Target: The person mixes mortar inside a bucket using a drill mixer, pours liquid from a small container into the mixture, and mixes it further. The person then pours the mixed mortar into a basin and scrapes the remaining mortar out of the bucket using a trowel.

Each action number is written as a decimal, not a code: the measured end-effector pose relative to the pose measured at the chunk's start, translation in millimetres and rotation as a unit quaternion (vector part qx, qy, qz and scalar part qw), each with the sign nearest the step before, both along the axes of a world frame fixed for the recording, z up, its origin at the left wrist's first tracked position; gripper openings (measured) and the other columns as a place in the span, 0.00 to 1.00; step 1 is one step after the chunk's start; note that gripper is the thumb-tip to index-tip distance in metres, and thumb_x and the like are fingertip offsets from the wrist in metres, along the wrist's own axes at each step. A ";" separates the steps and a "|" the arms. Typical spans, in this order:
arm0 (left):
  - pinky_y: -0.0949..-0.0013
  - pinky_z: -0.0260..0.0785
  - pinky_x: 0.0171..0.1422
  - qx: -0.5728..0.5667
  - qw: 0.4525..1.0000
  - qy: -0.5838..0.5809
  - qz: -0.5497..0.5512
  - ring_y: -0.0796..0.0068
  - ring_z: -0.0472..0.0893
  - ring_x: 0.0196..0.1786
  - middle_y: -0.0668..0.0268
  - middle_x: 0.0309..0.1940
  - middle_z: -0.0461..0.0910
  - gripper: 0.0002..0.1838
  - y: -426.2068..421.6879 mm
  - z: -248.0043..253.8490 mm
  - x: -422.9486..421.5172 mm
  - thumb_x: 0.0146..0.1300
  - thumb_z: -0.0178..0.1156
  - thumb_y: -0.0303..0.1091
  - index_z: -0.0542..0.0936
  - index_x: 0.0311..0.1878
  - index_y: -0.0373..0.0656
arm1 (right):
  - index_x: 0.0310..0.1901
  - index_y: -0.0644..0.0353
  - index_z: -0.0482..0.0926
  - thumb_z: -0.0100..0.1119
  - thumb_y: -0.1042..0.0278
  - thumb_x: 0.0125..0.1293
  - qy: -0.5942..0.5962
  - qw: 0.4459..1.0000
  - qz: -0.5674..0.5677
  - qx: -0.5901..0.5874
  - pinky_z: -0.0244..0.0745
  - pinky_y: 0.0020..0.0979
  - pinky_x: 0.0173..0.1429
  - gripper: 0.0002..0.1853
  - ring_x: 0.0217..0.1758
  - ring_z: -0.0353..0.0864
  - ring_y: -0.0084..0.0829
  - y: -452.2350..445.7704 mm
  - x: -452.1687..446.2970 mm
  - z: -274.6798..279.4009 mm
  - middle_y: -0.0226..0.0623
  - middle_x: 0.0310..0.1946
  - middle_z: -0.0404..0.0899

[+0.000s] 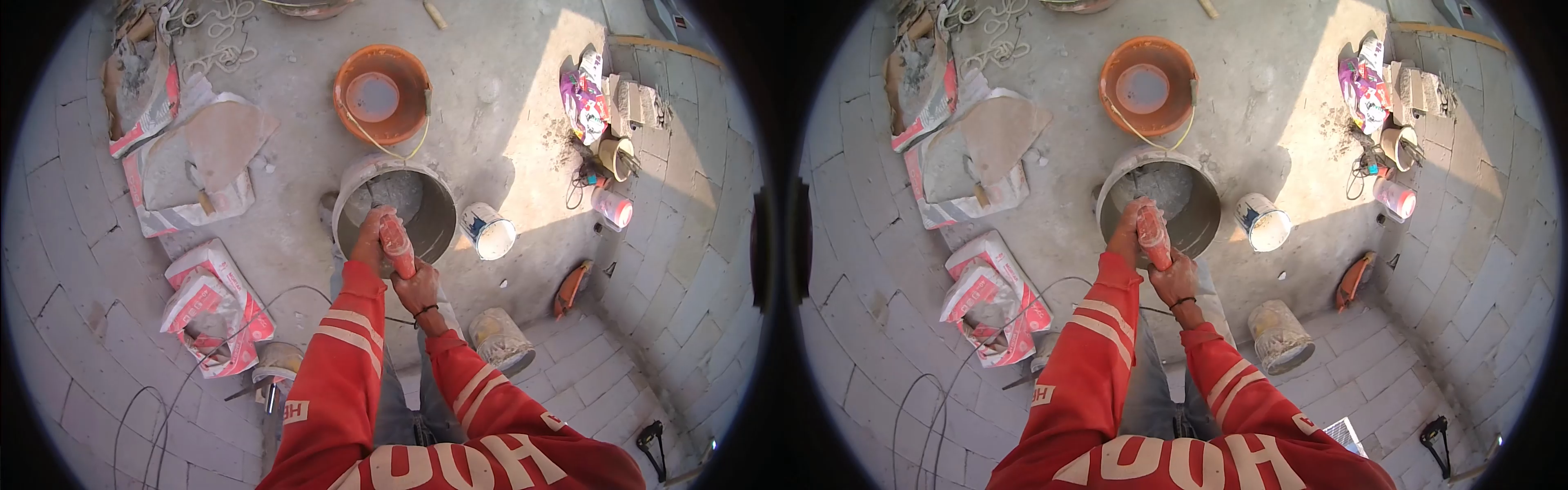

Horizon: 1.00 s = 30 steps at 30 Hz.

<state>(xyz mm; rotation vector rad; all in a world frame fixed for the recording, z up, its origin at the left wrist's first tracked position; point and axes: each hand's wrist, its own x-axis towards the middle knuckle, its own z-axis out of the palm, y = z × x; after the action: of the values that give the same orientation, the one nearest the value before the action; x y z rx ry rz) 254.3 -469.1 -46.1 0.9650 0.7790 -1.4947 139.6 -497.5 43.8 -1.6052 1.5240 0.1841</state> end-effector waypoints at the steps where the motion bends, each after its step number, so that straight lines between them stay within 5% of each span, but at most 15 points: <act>1: 0.62 0.78 0.51 0.003 1.000 0.008 0.001 0.69 0.83 0.42 0.65 0.40 0.81 0.19 -3.1 8.8 5.4 0.62 0.68 0.49 0.79 0.49 0.49 | 0.38 0.65 0.85 0.66 0.64 0.51 0.009 1.000 0.002 0.006 0.80 0.50 0.47 0.15 0.40 0.86 0.59 0.4 0.7 -1.2 0.58 0.31 0.85; 17: 0.71 0.71 0.51 -0.014 0.987 -0.144 -0.069 0.79 0.77 0.41 0.73 0.39 0.77 0.14 -26.7 2.5 -17.7 0.72 0.58 0.50 0.79 0.50 0.52 | 0.35 0.65 0.86 0.66 0.63 0.50 0.015 0.998 -0.050 0.039 0.81 0.48 0.46 0.15 0.40 0.87 0.59 -21.9 -20.4 -6.0 0.59 0.30 0.85; 26: 0.66 0.75 0.50 -0.026 1.000 -0.006 -0.009 0.72 0.80 0.40 0.68 0.36 0.80 0.15 13.9 -25.6 -29.7 0.66 0.64 0.49 0.80 0.47 0.50 | 0.34 0.68 0.84 0.65 0.64 0.51 0.014 1.000 0.000 0.017 0.80 0.49 0.45 0.14 0.38 0.86 0.61 2.2 -30.7 -9.2 0.58 0.29 0.85; 30: 0.61 0.78 0.47 0.055 0.998 -0.004 -0.008 0.68 0.82 0.38 0.66 0.34 0.81 0.16 6.8 -30.4 -35.9 0.62 0.67 0.49 0.80 0.44 0.49 | 0.32 0.67 0.83 0.65 0.64 0.51 0.012 0.999 -0.027 0.018 0.80 0.50 0.45 0.13 0.38 0.86 0.60 1.3 -28.7 0.5 0.57 0.28 0.84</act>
<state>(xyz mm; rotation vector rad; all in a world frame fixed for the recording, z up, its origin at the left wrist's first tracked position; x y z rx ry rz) 218.4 -462.2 -76.5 1.0616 0.8566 -1.4721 110.9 -496.2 44.3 -1.5369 1.5712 0.2017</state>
